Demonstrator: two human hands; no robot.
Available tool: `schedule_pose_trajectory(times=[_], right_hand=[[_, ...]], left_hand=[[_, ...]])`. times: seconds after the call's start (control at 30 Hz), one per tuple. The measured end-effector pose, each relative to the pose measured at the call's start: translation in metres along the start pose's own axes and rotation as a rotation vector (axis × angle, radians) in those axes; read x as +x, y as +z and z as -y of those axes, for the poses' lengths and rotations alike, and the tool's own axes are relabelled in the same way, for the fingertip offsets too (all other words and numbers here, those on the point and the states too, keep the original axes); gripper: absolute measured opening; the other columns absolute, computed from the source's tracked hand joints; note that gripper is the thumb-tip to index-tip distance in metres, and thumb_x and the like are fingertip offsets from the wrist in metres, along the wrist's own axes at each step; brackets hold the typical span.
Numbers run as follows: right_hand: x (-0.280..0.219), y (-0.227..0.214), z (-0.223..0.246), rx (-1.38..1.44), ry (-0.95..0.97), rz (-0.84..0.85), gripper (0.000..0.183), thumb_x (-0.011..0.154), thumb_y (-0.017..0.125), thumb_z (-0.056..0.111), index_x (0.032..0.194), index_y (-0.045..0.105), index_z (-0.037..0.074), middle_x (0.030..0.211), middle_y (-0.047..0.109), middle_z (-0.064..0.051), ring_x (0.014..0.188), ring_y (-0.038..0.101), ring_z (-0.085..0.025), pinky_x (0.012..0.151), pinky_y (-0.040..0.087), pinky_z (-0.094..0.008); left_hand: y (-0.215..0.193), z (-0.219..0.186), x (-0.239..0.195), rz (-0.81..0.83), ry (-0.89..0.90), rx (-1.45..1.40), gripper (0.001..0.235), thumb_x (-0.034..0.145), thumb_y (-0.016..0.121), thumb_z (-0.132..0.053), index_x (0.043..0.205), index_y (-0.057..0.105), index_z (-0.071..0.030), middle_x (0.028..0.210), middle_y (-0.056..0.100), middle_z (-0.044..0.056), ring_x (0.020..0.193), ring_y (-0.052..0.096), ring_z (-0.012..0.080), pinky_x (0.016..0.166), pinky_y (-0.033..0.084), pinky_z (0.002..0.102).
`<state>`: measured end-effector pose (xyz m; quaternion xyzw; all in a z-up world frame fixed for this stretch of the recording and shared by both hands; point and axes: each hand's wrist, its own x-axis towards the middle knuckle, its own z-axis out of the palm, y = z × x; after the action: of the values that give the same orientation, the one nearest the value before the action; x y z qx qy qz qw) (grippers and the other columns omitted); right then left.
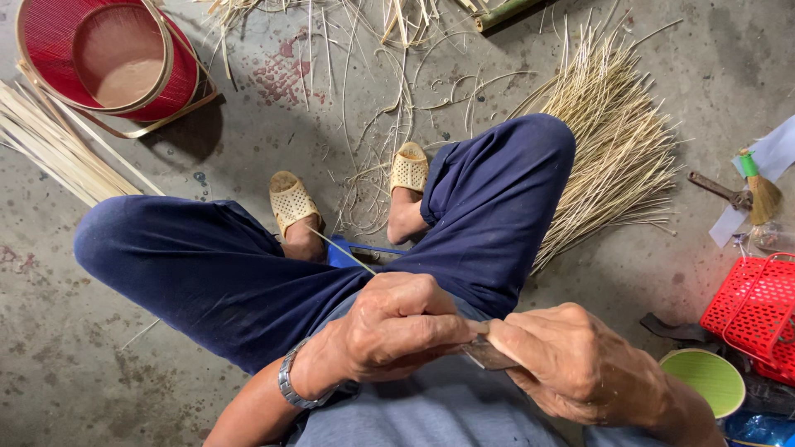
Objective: The person sits on the floor and uses a knife to split long bamboo strips into thinner strands. They repeatedly peel and separate the strips, accumulating a pile of processed bamboo on the floor.
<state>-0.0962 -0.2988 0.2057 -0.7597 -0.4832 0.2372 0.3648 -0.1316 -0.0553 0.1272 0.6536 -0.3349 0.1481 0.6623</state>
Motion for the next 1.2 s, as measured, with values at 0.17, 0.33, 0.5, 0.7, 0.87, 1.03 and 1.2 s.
schedule_pose_trajectory(times=[0.17, 0.33, 0.5, 0.7, 0.87, 1.03, 1.2], right_hand=[[-0.001, 0.001, 0.000, -0.024, 0.002, 0.056, 0.048, 0.070, 0.080, 0.000, 0.111, 0.056, -0.005, 0.079, 0.060, -0.010, 0.068, 0.065, -0.032, 0.055, 0.049, -0.043], [0.000, 0.005, 0.000, -0.033, 0.017, 0.057, 0.043, 0.072, 0.080, 0.000, 0.109, 0.057, -0.003, 0.077, 0.060, -0.009, 0.066, 0.065, -0.030, 0.055, 0.049, -0.042], [0.000, 0.009, -0.006, -0.041, 0.012, 0.037, 0.042, 0.070, 0.079, -0.002, 0.105, 0.056, -0.001, 0.076, 0.058, -0.009, 0.065, 0.064, -0.030, 0.054, 0.048, -0.042], [-0.001, 0.011, -0.011, 0.033, 0.078, -0.066, 0.045, 0.081, 0.075, -0.004, 0.121, 0.054, -0.005, 0.085, 0.069, -0.014, 0.070, 0.073, -0.033, 0.057, 0.056, -0.039], [0.003, 0.019, -0.010, 0.050, 0.087, -0.165, 0.048, 0.090, 0.072, -0.002, 0.130, 0.046, -0.002, 0.095, 0.075, -0.014, 0.077, 0.079, -0.028, 0.061, 0.061, -0.034], [0.004, 0.022, -0.012, 0.153, 0.053, -0.175, 0.046, 0.094, 0.067, -0.006, 0.133, 0.042, 0.000, 0.102, 0.072, -0.016, 0.086, 0.079, -0.028, 0.070, 0.063, -0.033], [0.001, 0.025, -0.016, 0.321, 0.036, -0.148, 0.042, 0.097, 0.058, -0.011, 0.134, 0.040, -0.002, 0.110, 0.068, -0.019, 0.092, 0.077, -0.026, 0.078, 0.061, -0.033]], left_hand=[[-0.010, -0.008, 0.000, 0.108, -0.043, 0.026, 0.022, 0.091, 0.083, -0.007, 0.108, 0.069, -0.003, 0.089, 0.060, 0.006, 0.076, 0.066, 0.0218, 0.064, 0.052, 0.035], [-0.013, -0.010, 0.003, 0.179, -0.085, 0.032, 0.023, 0.090, 0.081, -0.006, 0.109, 0.069, -0.003, 0.090, 0.061, 0.007, 0.076, 0.066, 0.0228, 0.065, 0.051, 0.036], [-0.013, -0.008, 0.005, 0.154, -0.113, 0.023, 0.024, 0.092, 0.081, -0.005, 0.111, 0.067, -0.002, 0.091, 0.061, 0.007, 0.078, 0.067, 0.0228, 0.067, 0.053, 0.035], [-0.018, -0.005, 0.004, 0.106, -0.218, 0.056, 0.045, 0.091, 0.084, -0.010, 0.128, 0.060, -0.001, 0.093, 0.066, 0.008, 0.078, 0.067, 0.0217, 0.068, 0.054, 0.033], [-0.015, 0.000, -0.004, 0.074, -0.320, 0.022, 0.053, 0.090, 0.085, -0.008, 0.135, 0.059, -0.001, 0.083, 0.068, 0.004, 0.071, 0.069, 0.0157, 0.066, 0.056, 0.029], [-0.012, 0.006, -0.010, 0.016, -0.231, -0.031, 0.061, 0.096, 0.082, -0.007, 0.146, 0.047, -0.002, 0.089, 0.070, 0.005, 0.076, 0.072, 0.0136, 0.069, 0.058, 0.027], [-0.013, 0.008, -0.012, 0.025, -0.259, -0.073, 0.065, 0.095, 0.083, -0.006, 0.147, 0.045, 0.000, 0.086, 0.069, 0.005, 0.073, 0.070, 0.0124, 0.066, 0.056, 0.026]])
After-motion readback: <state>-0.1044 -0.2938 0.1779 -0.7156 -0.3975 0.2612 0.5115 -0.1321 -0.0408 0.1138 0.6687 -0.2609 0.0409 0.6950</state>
